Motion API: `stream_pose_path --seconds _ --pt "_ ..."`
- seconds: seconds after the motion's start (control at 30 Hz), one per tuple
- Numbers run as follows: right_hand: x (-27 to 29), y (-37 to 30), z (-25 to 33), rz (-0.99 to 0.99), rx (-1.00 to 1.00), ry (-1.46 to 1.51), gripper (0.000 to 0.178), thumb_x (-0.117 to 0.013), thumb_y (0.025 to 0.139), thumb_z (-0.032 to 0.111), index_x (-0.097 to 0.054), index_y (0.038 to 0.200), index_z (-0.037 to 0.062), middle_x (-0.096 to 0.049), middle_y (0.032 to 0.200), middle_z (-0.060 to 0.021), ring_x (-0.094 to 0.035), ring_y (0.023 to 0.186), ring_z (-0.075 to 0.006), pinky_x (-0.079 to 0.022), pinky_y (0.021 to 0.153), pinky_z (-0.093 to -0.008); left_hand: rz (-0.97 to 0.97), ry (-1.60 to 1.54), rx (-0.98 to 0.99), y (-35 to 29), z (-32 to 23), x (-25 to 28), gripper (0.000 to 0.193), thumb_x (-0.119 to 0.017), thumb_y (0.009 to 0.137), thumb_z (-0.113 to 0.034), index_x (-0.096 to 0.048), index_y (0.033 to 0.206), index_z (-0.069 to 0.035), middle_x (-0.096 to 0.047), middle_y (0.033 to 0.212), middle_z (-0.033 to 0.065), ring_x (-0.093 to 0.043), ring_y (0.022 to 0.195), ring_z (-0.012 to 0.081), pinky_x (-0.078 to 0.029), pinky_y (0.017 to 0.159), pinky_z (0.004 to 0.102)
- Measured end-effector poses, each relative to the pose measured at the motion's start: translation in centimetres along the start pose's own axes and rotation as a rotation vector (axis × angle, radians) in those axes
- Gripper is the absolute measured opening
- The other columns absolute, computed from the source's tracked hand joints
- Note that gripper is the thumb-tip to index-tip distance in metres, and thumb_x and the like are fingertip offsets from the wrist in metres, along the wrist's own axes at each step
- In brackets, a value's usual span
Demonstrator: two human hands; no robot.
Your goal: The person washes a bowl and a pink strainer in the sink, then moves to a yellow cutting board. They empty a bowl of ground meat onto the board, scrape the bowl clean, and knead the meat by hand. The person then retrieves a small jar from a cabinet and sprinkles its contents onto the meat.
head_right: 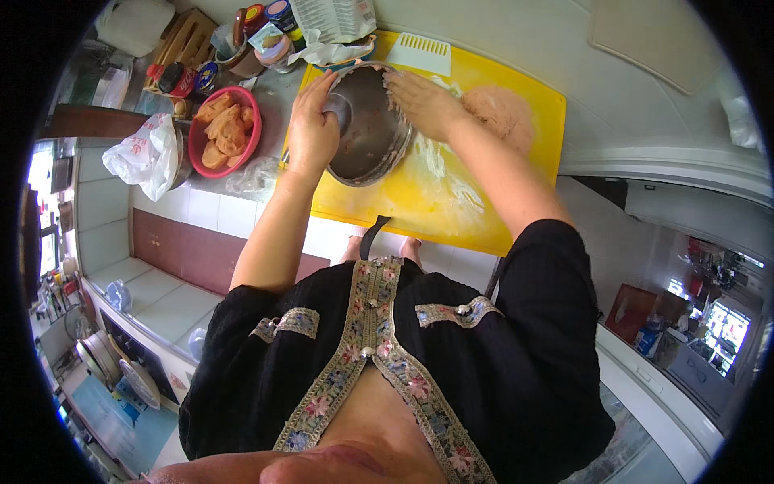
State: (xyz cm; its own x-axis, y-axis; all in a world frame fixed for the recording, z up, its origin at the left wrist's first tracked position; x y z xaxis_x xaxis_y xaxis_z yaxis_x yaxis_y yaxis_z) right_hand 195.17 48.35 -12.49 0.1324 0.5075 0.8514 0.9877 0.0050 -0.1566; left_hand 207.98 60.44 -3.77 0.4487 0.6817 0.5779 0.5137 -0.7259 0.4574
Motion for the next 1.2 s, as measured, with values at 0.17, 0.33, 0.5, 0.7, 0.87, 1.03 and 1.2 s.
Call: stream_pose_path --seconds 0.17,0.33,0.5,0.7,0.87,1.03,1.2 --pt "-2.4 -0.7 4.3 -0.028 -0.116 0.289 0.057 -0.05 0.097 0.032 -0.052 0.144 -0.0004 -0.045 0.154 -0.0173 -0.033 0.149 -0.028 -0.02 0.125 -0.0415 -0.01 0.075 -0.004 0.0 -0.7 -0.1 0.051 -0.053 0.08 0.006 -0.066 0.128 -0.006 -0.063 0.137 0.0118 -0.055 0.131 0.0317 -0.041 0.111 0.0442" --pt "-1.7 -0.7 7.6 0.145 -0.296 0.867 0.051 -0.051 0.096 0.027 -0.056 0.138 -0.0016 -0.05 0.151 -0.0136 -0.037 0.146 -0.0272 -0.032 0.119 -0.0426 0.001 0.108 -0.035 -0.3 -1.9 -0.5 0.059 -0.051 0.074 0.011 -0.065 0.128 -0.006 -0.062 0.139 0.0131 -0.054 0.13 0.0333 -0.041 0.112 0.044" --pt "-1.0 0.5 1.5 -0.238 -0.332 0.491 0.043 -0.046 0.097 0.013 -0.055 0.138 0.0003 -0.054 0.144 -0.0157 -0.049 0.135 -0.0304 -0.041 0.111 -0.0407 0.019 0.083 0.027 0.2 -1.1 -0.1 0.058 -0.051 0.074 0.011 -0.066 0.128 -0.006 -0.062 0.139 0.011 -0.054 0.131 0.0319 -0.042 0.111 0.0427" --pt "-3.4 -0.9 7.2 -0.028 -0.504 0.831 0.038 -0.05 0.09 0.012 -0.065 0.123 -0.0006 -0.057 0.139 -0.0113 -0.05 0.131 -0.0286 -0.046 0.104 -0.0399 0.047 0.15 -0.07 -0.2 -2.3 -0.6 0.059 -0.051 0.075 0.011 -0.065 0.128 -0.008 -0.062 0.139 0.0103 -0.055 0.13 0.0317 -0.044 0.109 0.0435" --pt "0.8 -1.2 1.1 -0.059 -0.382 0.592 0.034 -0.051 0.091 0.011 -0.062 0.121 -0.0011 -0.059 0.127 -0.0174 -0.055 0.123 -0.0333 -0.047 0.102 -0.0427 0.046 0.161 -0.069 -0.2 -2.4 -0.7 0.058 -0.052 0.076 0.01 -0.066 0.129 -0.011 -0.062 0.14 0.0083 -0.054 0.132 0.031 -0.044 0.109 0.0442" --pt "-1.6 -3.5 3.4 -0.04 -0.701 0.578 0.032 -0.053 0.091 0.014 -0.065 0.118 0.0028 -0.059 0.125 -0.0135 -0.054 0.121 -0.0308 -0.045 0.104 -0.0414 0.068 0.166 -0.068 -0.5 -3.2 -1.5 0.06 -0.053 0.077 0.009 -0.065 0.131 -0.014 -0.06 0.143 0.0072 -0.052 0.135 0.0309 -0.042 0.111 0.0456" --pt "-4.9 -2.5 9.7 0.012 -0.825 0.863 0.033 -0.048 0.092 0.011 -0.062 0.121 0.0018 -0.057 0.129 -0.0162 -0.053 0.122 -0.0354 -0.043 0.106 -0.0462 0.083 0.199 -0.111 -0.8 -4.5 -2.1 0.06 -0.054 0.078 0.008 -0.065 0.132 -0.014 -0.06 0.143 0.0075 -0.051 0.136 0.0311 -0.041 0.112 0.0463"
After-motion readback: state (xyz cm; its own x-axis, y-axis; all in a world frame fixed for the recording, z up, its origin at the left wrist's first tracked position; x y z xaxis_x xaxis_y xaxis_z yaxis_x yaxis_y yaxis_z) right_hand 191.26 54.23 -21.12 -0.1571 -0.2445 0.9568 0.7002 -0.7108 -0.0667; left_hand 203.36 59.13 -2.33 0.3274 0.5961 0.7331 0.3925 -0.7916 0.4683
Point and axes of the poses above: each hand's wrist, its own y-axis towards the middle knuckle, its own x-axis out of the back of the hand, z = x × y, the point moved 9 cm from there along y, towards the middle knuckle
